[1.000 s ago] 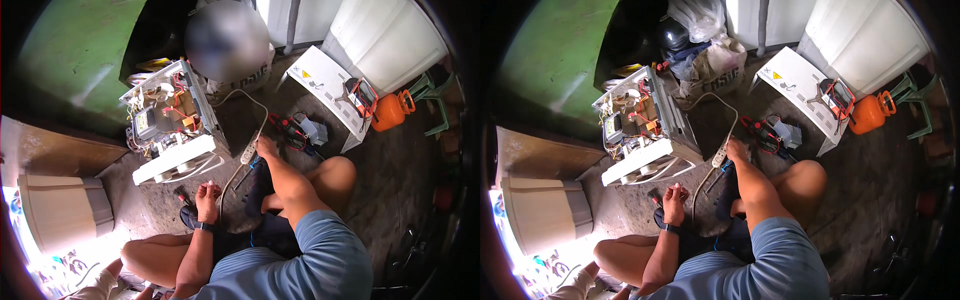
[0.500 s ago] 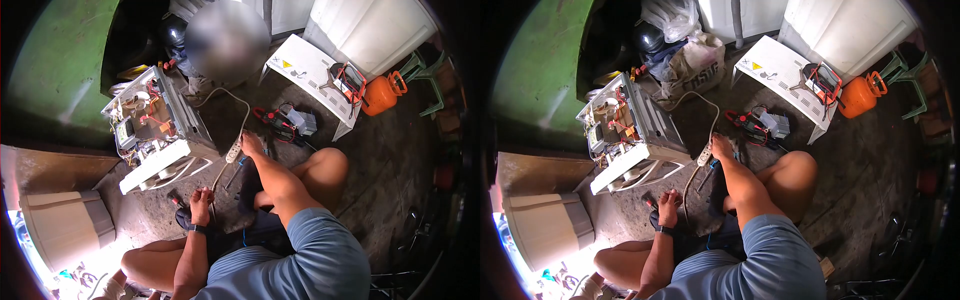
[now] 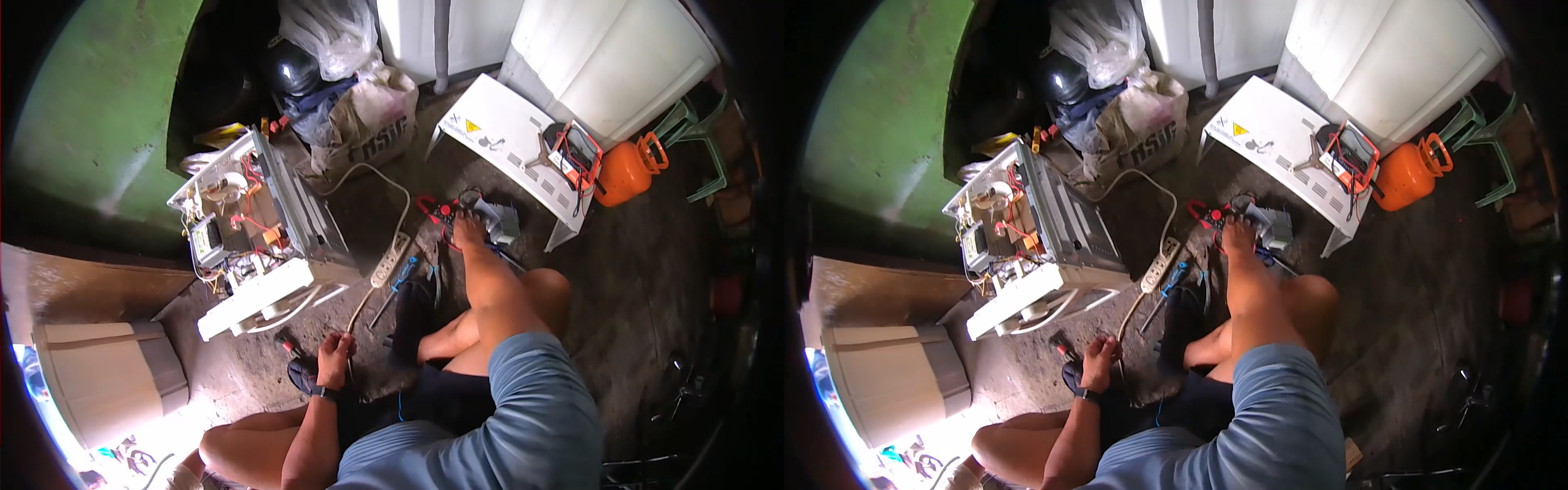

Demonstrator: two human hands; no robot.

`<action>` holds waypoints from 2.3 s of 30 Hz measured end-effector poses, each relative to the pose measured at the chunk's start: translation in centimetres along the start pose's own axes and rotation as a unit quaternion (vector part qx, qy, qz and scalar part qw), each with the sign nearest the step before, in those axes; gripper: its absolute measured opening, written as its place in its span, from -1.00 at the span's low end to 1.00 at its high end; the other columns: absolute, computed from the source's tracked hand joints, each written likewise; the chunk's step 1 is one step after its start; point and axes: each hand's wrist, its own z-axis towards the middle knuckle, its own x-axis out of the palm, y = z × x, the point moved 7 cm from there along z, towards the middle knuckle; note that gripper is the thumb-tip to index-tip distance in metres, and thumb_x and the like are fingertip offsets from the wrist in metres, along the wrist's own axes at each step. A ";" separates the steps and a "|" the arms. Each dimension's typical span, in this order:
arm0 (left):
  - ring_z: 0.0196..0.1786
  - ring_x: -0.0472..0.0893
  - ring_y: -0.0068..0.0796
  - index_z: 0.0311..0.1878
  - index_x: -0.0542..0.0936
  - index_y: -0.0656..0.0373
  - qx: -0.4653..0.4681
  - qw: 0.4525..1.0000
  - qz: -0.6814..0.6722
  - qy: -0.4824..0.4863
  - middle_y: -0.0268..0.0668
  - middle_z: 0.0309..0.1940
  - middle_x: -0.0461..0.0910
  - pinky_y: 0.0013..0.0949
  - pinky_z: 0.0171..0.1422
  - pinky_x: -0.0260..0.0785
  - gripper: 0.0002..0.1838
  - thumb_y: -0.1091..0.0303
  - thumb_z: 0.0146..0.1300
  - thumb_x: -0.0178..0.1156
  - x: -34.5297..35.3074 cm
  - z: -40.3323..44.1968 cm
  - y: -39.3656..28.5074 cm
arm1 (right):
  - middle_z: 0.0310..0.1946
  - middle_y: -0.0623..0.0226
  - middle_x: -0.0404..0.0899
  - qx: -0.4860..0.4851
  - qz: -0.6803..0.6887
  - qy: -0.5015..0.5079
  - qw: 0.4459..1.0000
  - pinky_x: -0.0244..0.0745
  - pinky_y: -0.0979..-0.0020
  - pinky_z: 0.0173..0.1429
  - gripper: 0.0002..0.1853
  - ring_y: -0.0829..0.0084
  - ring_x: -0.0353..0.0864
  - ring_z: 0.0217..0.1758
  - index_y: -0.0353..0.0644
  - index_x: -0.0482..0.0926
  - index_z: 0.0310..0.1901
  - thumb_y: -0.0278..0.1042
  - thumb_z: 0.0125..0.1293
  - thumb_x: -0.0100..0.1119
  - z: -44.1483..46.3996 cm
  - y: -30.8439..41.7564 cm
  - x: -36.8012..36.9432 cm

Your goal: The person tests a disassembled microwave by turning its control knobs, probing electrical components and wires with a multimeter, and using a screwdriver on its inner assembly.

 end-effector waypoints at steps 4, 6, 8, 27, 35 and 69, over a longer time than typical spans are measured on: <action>-0.28 0.61 -0.55 -0.11 0.54 0.25 -0.032 0.999 0.011 -0.006 -0.35 -0.30 0.60 -0.45 -0.11 0.52 -0.80 0.30 0.43 0.23 0.5 0.7 0.3 | 0.26 0.16 0.53 0.051 -0.042 0.052 0.996 0.31 -0.10 0.36 -0.46 0.20 0.52 0.33 -0.10 0.41 0.32 -0.13 0.34 0.11 -0.2 0.8 -0.3; -0.28 0.60 -0.55 -0.06 0.54 0.30 -0.039 0.999 0.015 -0.009 -0.33 -0.30 0.60 -0.46 -0.17 0.49 -0.77 0.30 0.43 0.21 1.5 -0.1 0.0 | 0.06 0.12 0.65 0.007 -0.061 -0.015 0.998 0.45 0.01 0.21 -0.46 0.30 0.66 0.15 -0.08 0.54 0.26 -0.01 0.30 0.16 -1.0 1.6 -0.4; -0.27 0.60 -0.55 -0.04 0.55 0.33 -0.034 0.999 0.032 0.026 -0.31 -0.29 0.61 -0.46 -0.14 0.49 -0.73 0.26 0.44 0.21 3.8 0.7 0.1 | -0.08 0.13 0.68 0.000 0.029 0.149 0.988 0.50 0.08 0.06 -0.50 0.29 0.70 -0.02 -0.11 0.59 0.16 0.02 0.28 0.20 0.6 1.3 -1.3; 0.02 0.66 -0.22 0.11 0.55 0.13 -0.200 0.928 -0.235 0.210 -0.19 0.00 0.65 -0.02 0.12 0.56 -0.70 0.15 0.50 0.10 24.1 1.4 0.0 | 0.23 0.06 0.53 -0.196 0.207 0.591 0.754 0.60 0.14 0.14 -0.29 0.23 0.54 0.28 -0.25 0.42 0.32 0.05 0.27 0.36 -17.9 4.2 -10.5; -0.12 0.67 -0.10 -0.03 0.53 0.21 -0.220 0.936 -0.218 0.168 -0.07 -0.19 0.64 -0.04 0.02 0.61 -0.80 0.30 0.43 0.17 18.7 1.6 2.8 | 0.32 0.10 0.46 0.051 -0.031 -0.021 0.998 0.45 -0.03 0.30 -0.28 -0.06 0.39 0.40 -0.14 0.31 0.32 -0.11 0.20 0.42 -1.7 -5.6 -9.6; 0.00 0.63 -0.39 0.40 0.38 0.20 -0.153 0.968 0.135 0.148 -0.22 0.03 0.62 -0.31 0.06 0.54 -0.32 0.34 0.21 0.36 -2.3 5.4 10.8 | 0.43 0.04 0.28 0.184 0.054 -0.007 0.981 0.19 0.11 0.54 -0.17 0.05 0.20 0.52 0.08 0.18 0.47 -0.36 0.16 0.32 3.3 -18.3 -3.5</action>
